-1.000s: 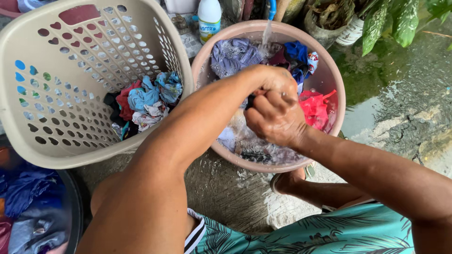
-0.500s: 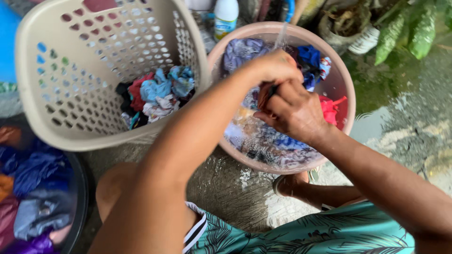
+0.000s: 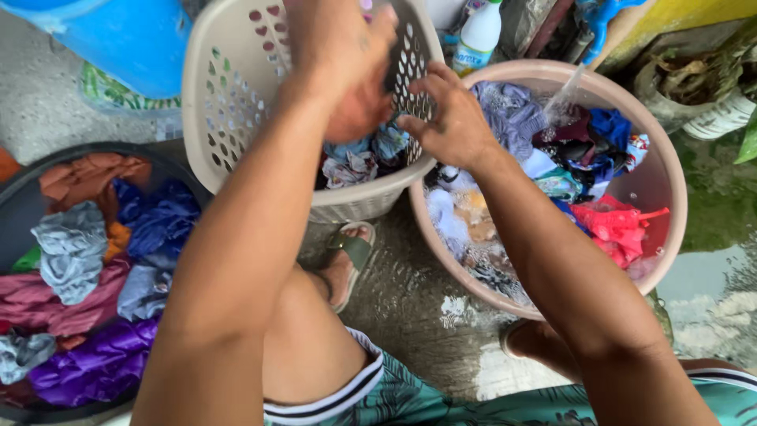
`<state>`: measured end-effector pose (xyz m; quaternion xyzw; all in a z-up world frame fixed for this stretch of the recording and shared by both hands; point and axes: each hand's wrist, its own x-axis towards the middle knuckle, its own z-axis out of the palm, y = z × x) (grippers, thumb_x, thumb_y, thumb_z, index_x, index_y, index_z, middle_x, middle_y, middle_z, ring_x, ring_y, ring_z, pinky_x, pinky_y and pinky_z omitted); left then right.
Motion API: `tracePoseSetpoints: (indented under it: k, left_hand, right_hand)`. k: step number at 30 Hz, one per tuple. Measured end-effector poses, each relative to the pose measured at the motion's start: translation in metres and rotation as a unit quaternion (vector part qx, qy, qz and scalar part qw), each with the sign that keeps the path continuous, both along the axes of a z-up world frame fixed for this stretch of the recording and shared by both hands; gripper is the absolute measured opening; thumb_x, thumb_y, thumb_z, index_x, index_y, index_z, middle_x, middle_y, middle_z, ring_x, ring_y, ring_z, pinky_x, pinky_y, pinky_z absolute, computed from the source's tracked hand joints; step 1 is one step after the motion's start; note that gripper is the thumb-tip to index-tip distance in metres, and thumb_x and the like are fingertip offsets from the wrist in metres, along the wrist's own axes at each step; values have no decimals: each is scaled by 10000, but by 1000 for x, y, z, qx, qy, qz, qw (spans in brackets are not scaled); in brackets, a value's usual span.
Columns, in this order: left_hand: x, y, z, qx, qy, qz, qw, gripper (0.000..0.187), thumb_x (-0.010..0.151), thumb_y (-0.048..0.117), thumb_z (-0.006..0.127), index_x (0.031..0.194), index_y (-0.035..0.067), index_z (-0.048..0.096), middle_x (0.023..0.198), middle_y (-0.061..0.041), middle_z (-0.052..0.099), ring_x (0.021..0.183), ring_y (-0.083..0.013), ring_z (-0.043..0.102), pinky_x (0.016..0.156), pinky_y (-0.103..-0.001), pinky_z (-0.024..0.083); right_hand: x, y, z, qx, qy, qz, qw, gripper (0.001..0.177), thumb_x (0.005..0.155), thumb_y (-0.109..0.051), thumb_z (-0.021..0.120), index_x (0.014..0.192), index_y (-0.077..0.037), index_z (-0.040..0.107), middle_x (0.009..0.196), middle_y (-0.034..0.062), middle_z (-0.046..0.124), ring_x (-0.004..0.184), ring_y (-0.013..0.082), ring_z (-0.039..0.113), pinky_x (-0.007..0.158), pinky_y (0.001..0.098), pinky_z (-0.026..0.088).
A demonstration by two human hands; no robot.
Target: The person washes clothes by hand in a tub of soapy water, scrubbing, squeezing, and wringing individual items before placing them into a laundry basket.
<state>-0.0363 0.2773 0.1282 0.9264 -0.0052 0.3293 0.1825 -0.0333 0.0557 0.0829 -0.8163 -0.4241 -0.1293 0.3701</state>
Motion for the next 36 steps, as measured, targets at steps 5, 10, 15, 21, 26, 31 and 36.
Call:
tracePoseSetpoints:
  k: [5, 10, 15, 21, 26, 31, 36]
  left_hand:
    - [-20, -78, -26, 16, 97, -166, 981, 183, 772, 192, 761, 899, 66, 727, 912, -184, 730, 874, -407, 702, 722, -516, 558]
    - [-10, -160, -74, 54, 213, -225, 949, 159, 771, 134, 715, 909, 56, 730, 954, -196, 735, 930, -377, 721, 793, -502, 577]
    - [8, -207, -144, 46, 289, -252, 922, 183, 768, 139, 716, 925, 46, 734, 967, -214, 725, 937, -384, 717, 808, -495, 577]
    - [16, -250, -286, 52, 334, -168, 926, 495, 617, 225, 793, 1083, 64, 746, 1115, -165, 734, 1124, -341, 686, 912, -538, 547]
    - [14, -250, -327, 140, 445, -108, 878, 651, 644, 455, 836, 1250, 286, 669, 1319, -151, 626, 1381, -419, 463, 1088, -700, 275]
    - [53, -296, -281, -170, 420, -269, 850, 299, 955, 330, 624, 1101, 104, 755, 1117, -192, 722, 1029, -349, 708, 894, -466, 571]
    - [71, -263, -245, -647, 372, -294, 596, 240, 889, 269, 628, 931, 54, 724, 845, -90, 729, 714, -203, 676, 636, -371, 543]
  right_hand:
    - [20, -48, -33, 4, 162, -24, 987, 307, 902, -116, 744, 1188, -25, 682, 1097, 140, 749, 932, 229, 706, 816, 337, 553]
    - [27, -123, -72, -27, 223, -63, 972, 229, 890, -71, 679, 1109, -8, 699, 969, 122, 767, 898, 170, 702, 817, 335, 561]
    - [29, -175, -131, -102, 258, -130, 952, 214, 872, -106, 717, 1064, -14, 722, 947, 141, 765, 849, 180, 719, 791, 350, 560]
    - [25, -221, -211, -174, 308, -179, 918, 258, 853, -144, 726, 1097, -65, 755, 968, 135, 775, 886, 236, 745, 822, 361, 581]
    - [2, -258, -245, -184, 391, -184, 883, 366, 791, -114, 710, 1152, -55, 727, 1066, 108, 775, 978, 224, 743, 873, 353, 574]
    - [6, -256, -281, -49, 456, -143, 877, 525, 702, 2, 680, 1223, -36, 622, 1135, 129, 723, 1042, 286, 669, 903, 384, 532]
    - [5, -236, -230, 234, 614, -182, 732, 475, 797, -54, 629, 1271, -58, 597, 1060, 121, 710, 792, 225, 671, 664, 397, 596]
